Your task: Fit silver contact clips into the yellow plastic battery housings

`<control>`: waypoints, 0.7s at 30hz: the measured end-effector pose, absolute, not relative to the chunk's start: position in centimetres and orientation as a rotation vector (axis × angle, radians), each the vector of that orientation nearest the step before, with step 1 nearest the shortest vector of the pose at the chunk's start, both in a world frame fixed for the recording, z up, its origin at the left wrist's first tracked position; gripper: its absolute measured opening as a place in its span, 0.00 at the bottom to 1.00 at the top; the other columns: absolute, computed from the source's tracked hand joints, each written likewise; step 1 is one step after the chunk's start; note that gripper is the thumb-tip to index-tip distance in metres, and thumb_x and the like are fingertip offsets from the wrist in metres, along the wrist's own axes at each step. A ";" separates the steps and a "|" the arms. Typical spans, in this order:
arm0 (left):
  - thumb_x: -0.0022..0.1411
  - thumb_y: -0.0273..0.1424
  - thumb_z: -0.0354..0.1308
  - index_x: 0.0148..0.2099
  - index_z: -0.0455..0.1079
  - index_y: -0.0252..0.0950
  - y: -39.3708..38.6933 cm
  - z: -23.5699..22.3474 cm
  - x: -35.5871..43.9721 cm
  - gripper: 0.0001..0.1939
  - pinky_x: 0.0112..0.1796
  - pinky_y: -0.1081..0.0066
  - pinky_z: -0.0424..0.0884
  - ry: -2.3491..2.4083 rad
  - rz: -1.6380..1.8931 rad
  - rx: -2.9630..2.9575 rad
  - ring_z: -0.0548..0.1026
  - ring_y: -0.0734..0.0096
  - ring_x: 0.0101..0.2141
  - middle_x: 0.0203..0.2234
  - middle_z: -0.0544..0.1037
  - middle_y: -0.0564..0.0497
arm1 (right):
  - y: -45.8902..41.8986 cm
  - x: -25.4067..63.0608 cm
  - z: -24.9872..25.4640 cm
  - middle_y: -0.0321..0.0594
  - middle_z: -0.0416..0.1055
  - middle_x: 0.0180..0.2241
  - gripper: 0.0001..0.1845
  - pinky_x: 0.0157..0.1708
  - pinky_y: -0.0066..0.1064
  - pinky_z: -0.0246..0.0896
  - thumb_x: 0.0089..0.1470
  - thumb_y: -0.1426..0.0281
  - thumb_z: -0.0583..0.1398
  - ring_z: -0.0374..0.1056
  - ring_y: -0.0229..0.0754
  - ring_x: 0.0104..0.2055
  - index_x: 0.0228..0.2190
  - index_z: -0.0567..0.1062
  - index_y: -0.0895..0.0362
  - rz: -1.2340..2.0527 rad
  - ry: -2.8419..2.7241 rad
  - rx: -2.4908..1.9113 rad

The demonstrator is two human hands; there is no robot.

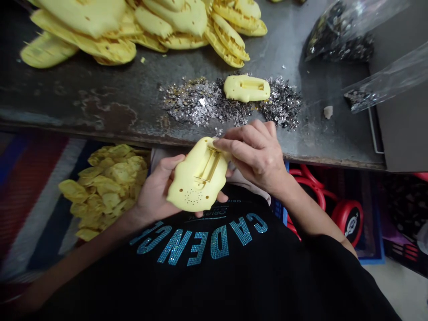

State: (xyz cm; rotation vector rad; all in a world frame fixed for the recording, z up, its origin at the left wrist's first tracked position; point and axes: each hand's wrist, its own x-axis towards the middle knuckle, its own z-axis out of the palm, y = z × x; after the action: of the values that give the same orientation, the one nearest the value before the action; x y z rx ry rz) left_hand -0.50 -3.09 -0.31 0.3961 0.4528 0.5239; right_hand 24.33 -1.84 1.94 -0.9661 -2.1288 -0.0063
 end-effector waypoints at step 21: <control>0.67 0.33 0.75 0.71 0.78 0.45 -5.6 0.7 -2.5 0.31 0.36 0.74 0.79 0.901 0.900 1.558 0.82 0.63 0.44 0.52 0.85 0.46 | -1.5 23.2 -0.2 0.38 0.85 0.48 0.17 0.51 0.40 0.76 0.65 0.68 0.71 0.80 0.45 0.49 0.54 0.81 0.50 0.479 -1.900 -0.799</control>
State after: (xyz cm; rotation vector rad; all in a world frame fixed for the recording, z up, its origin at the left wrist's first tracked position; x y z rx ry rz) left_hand -2.50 -5.56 0.66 1.5585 0.9007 0.9001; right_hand 23.17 -1.53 -0.16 -0.7989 -1.9000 0.4785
